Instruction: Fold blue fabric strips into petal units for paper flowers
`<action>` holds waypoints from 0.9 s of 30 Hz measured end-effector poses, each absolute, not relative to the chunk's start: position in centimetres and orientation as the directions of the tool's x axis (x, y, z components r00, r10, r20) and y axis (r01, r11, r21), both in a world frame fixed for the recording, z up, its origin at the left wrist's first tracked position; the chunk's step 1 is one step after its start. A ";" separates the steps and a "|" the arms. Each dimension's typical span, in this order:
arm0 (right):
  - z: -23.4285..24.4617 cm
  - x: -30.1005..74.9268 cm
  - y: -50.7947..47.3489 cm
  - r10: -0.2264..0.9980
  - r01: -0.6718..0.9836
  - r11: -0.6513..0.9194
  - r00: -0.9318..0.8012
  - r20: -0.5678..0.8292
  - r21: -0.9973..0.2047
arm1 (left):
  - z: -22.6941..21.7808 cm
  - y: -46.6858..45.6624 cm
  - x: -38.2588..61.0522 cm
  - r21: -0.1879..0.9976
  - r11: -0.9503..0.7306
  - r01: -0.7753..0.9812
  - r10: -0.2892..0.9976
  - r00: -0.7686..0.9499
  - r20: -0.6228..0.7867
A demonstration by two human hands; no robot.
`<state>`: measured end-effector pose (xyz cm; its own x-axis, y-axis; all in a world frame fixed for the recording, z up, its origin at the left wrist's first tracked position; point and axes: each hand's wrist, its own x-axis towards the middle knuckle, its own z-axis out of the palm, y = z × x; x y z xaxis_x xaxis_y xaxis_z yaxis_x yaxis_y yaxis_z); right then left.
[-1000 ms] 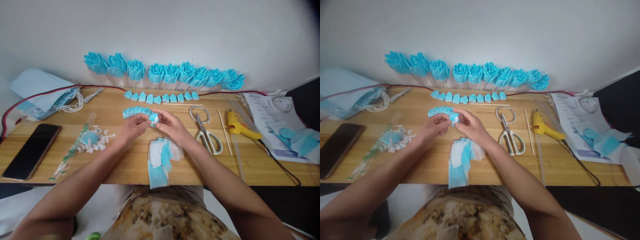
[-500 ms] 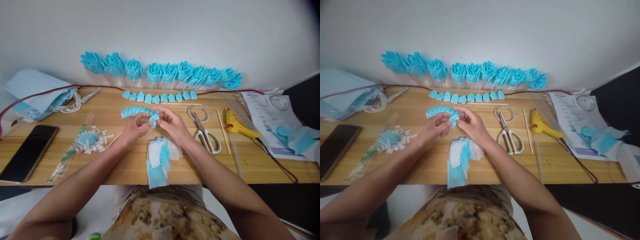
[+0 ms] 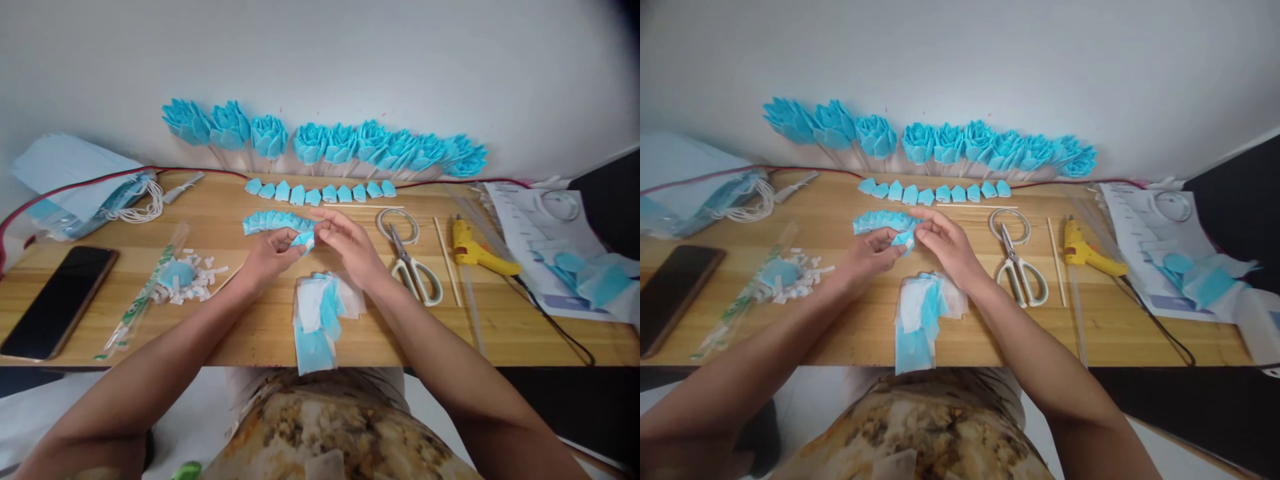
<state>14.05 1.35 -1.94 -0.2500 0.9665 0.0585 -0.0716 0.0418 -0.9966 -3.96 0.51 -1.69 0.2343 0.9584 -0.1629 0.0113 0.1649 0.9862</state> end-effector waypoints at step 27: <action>-1.6 14.0 1.3 0.953 0.053 0.060 -0.299 0.042 -0.997 | -1.5 0.4 -3.8 0.981 0.192 0.015 0.955 0.226 -0.190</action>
<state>14.02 1.30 -1.57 -0.2985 0.9535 0.0418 0.0526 0.0602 -0.9968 -3.84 0.41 -1.47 0.2257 0.9554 -0.1905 0.0148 0.1921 0.9813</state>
